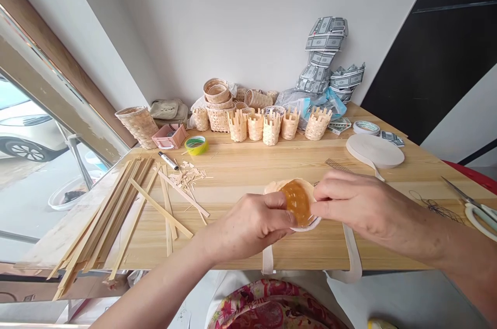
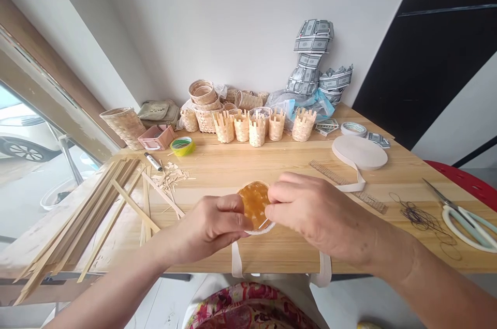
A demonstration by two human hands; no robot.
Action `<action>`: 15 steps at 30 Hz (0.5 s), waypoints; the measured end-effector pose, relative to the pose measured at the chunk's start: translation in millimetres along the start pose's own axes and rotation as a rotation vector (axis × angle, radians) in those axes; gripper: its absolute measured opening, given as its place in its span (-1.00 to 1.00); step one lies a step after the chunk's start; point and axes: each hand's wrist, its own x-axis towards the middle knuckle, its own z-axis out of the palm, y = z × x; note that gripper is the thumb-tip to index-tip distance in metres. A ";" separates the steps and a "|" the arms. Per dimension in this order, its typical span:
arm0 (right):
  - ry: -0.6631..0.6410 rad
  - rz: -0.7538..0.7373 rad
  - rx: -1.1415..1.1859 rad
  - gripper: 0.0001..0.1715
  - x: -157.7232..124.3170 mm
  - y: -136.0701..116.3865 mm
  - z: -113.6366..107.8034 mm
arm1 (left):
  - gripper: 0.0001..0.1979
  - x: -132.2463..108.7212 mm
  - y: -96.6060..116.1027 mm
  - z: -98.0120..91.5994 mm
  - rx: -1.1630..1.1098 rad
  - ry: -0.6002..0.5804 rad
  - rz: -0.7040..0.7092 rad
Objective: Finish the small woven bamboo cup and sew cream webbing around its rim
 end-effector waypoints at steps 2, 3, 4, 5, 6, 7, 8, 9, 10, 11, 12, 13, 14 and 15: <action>-0.116 -0.022 0.048 -0.63 2.7 3.9 -0.3 | -0.86 4.4 -4.1 0.6 -0.269 -0.032 -0.059; -0.166 -0.033 0.076 -0.63 3.7 6.0 -0.1 | -0.88 6.1 -6.7 1.5 -0.379 -0.054 -0.094; -0.187 -0.033 0.102 -0.64 4.4 8.1 0.5 | -0.89 7.5 -9.5 2.9 -0.472 -0.072 -0.134; -0.198 -0.026 0.127 -0.65 4.7 10.1 1.3 | -0.90 8.4 -12.5 4.7 -0.552 -0.088 -0.174; -0.207 -0.013 0.152 -0.66 4.7 11.9 2.4 | -0.88 8.8 -15.4 6.8 -0.620 -0.100 -0.210; -0.219 0.000 0.176 -0.66 4.4 13.5 3.6 | -0.85 8.9 -18.2 9.0 -0.681 -0.108 -0.237; -0.230 0.013 0.199 -0.67 3.8 14.9 4.8 | -0.81 8.7 -20.5 11.2 -0.733 -0.112 -0.251; -0.242 0.024 0.222 -0.69 3.2 16.0 5.9 | -0.79 8.5 -22.4 13.1 -0.772 -0.116 -0.254; -0.255 0.036 0.244 -0.70 2.7 16.9 6.8 | -0.78 8.4 -23.9 14.6 -0.793 -0.123 -0.249; -0.268 0.049 0.265 -0.72 2.3 17.6 7.5 | -0.78 8.3 -24.8 15.7 -0.795 -0.129 -0.242; -0.280 0.062 0.287 -0.75 2.2 18.2 7.9 | -0.79 8.5 -25.3 16.3 -0.782 -0.135 -0.236; -0.288 0.076 0.305 -0.76 2.4 18.8 8.2 | -0.80 8.8 -25.5 16.6 -0.760 -0.143 -0.228; -0.292 0.086 0.323 -0.77 3.0 19.4 8.4 | -0.81 9.2 -25.3 16.6 -0.734 -0.148 -0.221; -0.296 0.094 0.338 -0.77 3.9 20.2 8.5 | -0.82 9.7 -24.8 16.4 -0.709 -0.149 -0.213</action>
